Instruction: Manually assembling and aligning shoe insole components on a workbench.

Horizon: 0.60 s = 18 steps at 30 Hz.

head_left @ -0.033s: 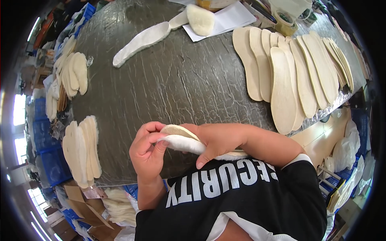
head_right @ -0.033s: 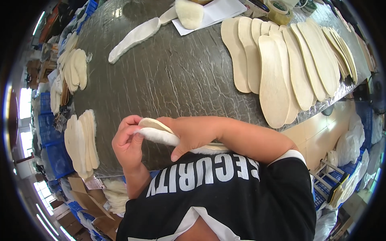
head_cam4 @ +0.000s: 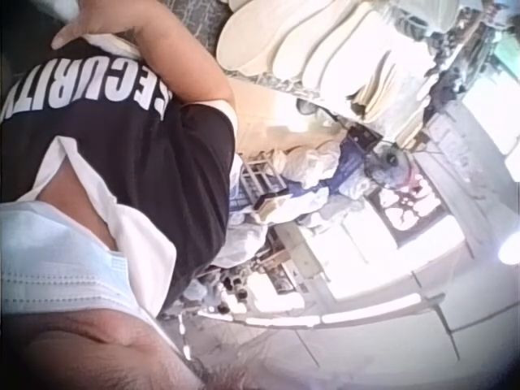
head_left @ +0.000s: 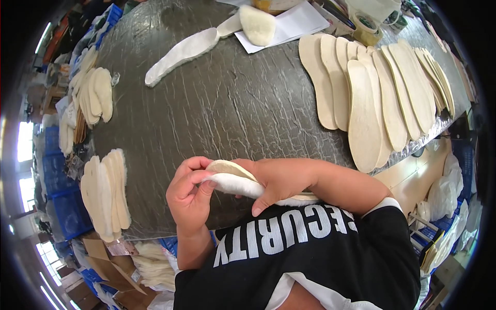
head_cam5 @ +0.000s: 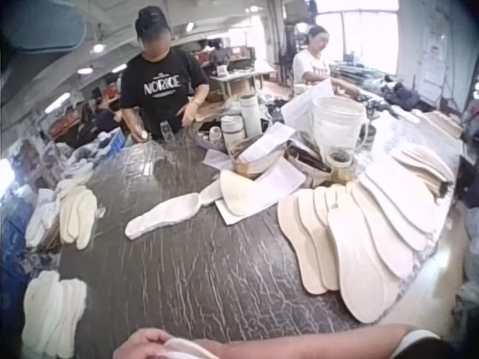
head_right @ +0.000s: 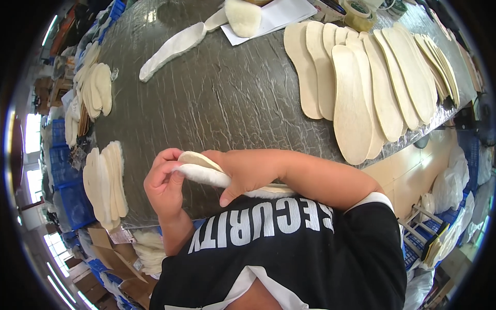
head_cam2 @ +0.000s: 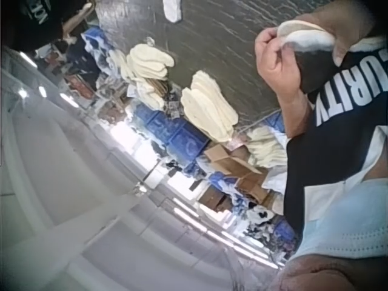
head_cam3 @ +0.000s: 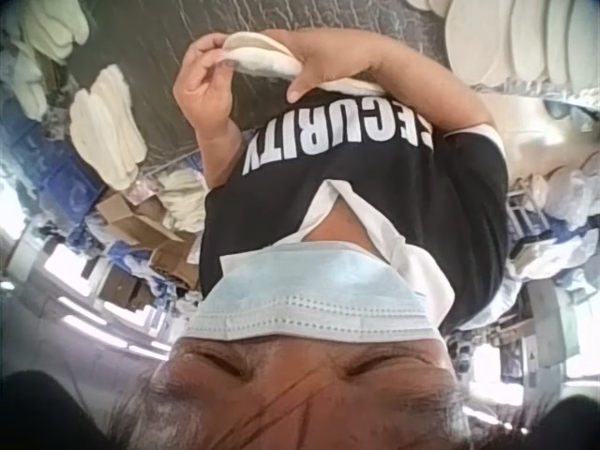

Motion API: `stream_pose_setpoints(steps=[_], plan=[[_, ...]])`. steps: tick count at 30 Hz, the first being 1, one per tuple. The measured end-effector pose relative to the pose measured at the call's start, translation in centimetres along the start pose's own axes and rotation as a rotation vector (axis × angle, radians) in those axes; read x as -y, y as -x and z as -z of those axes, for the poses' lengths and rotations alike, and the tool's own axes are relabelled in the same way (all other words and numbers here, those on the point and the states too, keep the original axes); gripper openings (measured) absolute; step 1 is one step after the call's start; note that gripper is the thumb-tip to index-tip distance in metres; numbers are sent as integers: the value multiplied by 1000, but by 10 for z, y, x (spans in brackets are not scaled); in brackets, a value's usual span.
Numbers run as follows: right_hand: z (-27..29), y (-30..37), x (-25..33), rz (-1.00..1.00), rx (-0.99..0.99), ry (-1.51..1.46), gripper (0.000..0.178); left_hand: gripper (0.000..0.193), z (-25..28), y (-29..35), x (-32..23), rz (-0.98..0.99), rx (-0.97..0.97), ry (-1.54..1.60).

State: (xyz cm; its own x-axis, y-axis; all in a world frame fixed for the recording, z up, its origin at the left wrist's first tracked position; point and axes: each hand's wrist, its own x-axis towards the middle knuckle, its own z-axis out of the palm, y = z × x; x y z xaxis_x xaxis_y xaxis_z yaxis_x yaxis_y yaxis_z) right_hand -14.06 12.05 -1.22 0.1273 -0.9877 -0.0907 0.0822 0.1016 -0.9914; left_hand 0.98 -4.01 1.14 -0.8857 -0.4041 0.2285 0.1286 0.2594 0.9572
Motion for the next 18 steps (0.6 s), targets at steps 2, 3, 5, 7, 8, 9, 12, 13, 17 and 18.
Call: stream_pose_setpoints(steps=[2,3,5,7,8,9,12,13,17,18], plan=[[-2,-1,-1,-11,11,-20,91,14,0,0,1,8,-23,23],[-3,-1,-1,-26,21,-36,88,14,0,0,3,8,-22,21],[-5,-1,1,-51,40,-51,83,14,-1,3,5,41,-48,57],[-7,-1,1,-74,61,-65,78,15,-2,4,4,60,-69,68],[-7,-2,-1,-75,61,-42,75,15,-3,4,4,81,-90,83],[-8,-2,-2,-76,62,-18,72,15,-4,5,4,80,-93,80],[-6,-1,2,-78,90,19,70,15,-8,6,4,95,-119,107],[-6,-1,2,-77,94,20,70,16,-9,7,3,102,-133,118],[-4,-2,5,-17,115,140,68,18,-10,10,3,115,-143,99],[-4,-2,7,-11,118,164,67,18,-10,12,2,115,-144,99]])
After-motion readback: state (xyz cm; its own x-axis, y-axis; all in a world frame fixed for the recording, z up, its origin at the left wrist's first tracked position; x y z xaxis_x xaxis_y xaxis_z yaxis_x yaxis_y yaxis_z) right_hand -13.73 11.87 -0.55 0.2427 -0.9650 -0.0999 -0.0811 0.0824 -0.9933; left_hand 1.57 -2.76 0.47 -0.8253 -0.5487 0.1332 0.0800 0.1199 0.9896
